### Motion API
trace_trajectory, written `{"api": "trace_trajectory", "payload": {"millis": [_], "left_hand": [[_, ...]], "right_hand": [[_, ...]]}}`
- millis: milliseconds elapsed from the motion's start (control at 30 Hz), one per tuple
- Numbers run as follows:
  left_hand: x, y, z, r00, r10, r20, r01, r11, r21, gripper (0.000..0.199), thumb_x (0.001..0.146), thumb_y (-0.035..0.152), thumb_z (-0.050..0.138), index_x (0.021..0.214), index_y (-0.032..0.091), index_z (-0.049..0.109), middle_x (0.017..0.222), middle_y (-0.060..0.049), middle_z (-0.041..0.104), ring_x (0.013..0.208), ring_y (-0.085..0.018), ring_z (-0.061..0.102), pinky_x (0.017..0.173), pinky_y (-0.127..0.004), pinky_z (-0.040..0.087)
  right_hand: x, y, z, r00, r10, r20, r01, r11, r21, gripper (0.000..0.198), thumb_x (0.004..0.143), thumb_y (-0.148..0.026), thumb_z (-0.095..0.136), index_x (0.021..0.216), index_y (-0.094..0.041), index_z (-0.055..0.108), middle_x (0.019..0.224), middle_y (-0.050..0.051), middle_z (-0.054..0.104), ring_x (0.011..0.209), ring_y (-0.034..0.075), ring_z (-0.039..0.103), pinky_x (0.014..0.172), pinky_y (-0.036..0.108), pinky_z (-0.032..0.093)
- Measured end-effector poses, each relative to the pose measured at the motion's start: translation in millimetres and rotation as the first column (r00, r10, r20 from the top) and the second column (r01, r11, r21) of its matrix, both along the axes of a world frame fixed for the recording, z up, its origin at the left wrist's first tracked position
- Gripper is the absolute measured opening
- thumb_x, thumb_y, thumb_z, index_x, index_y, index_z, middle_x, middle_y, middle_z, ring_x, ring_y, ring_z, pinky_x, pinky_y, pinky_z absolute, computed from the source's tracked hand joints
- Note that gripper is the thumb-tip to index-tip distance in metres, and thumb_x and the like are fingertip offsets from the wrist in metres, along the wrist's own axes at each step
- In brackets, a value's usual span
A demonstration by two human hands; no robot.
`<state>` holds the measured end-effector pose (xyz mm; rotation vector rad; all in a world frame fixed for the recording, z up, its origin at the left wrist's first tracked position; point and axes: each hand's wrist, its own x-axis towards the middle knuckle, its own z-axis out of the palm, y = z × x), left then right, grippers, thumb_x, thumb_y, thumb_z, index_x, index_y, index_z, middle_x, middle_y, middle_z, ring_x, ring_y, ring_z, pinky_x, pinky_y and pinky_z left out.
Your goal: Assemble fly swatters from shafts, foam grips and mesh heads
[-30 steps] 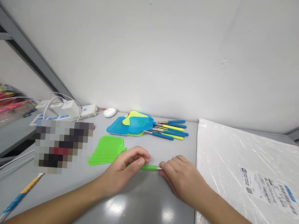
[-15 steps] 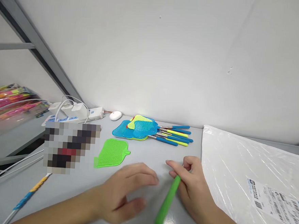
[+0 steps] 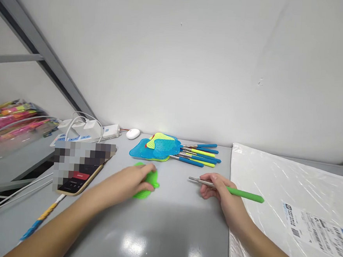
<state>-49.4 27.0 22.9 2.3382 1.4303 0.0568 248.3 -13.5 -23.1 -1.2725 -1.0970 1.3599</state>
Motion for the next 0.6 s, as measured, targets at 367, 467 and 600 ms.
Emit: {"api": "trace_trajectory", "payload": {"millis": [367,467,600], "left_hand": [[47,-25,-24.2,0.968,-0.219,0.124,0.188,0.957,0.222,0.063,0.073,0.06,0.068,0.123,0.026,0.052,0.124,-0.008,0.052,0.112,-0.031,0.045,0.091,-0.042,0.037],[42,-17,-32.2,0.977,-0.171,0.123,0.136,0.958,0.254,0.062,0.074,0.067,0.062,0.118,0.023,0.054,0.124,-0.01,0.051,0.113,-0.032,0.044,0.094,-0.045,0.033],[43,-14,-32.5,0.986,-0.079,0.146,0.048,0.978,0.202,0.061,0.065,0.076,0.062,0.088,0.02,0.054,0.097,-0.006,0.056,0.092,-0.027,0.049,0.083,-0.04,0.036]], "right_hand": [[-1,4,5,0.993,-0.024,-0.119,0.018,0.999,-0.05,0.037,0.088,-0.049,0.057,0.066,-0.02,0.05,0.054,-0.002,0.053,0.052,0.013,0.045,0.054,0.026,0.036],[-2,5,6,0.994,-0.031,-0.108,0.027,0.999,-0.042,0.039,0.087,-0.049,0.058,0.063,-0.02,0.05,0.055,-0.002,0.052,0.052,0.012,0.044,0.054,0.026,0.035],[-1,6,6,0.993,-0.048,-0.108,0.043,0.998,-0.047,0.038,0.087,-0.047,0.06,0.063,-0.019,0.051,0.06,-0.002,0.053,0.053,0.011,0.043,0.056,0.026,0.034]]}}
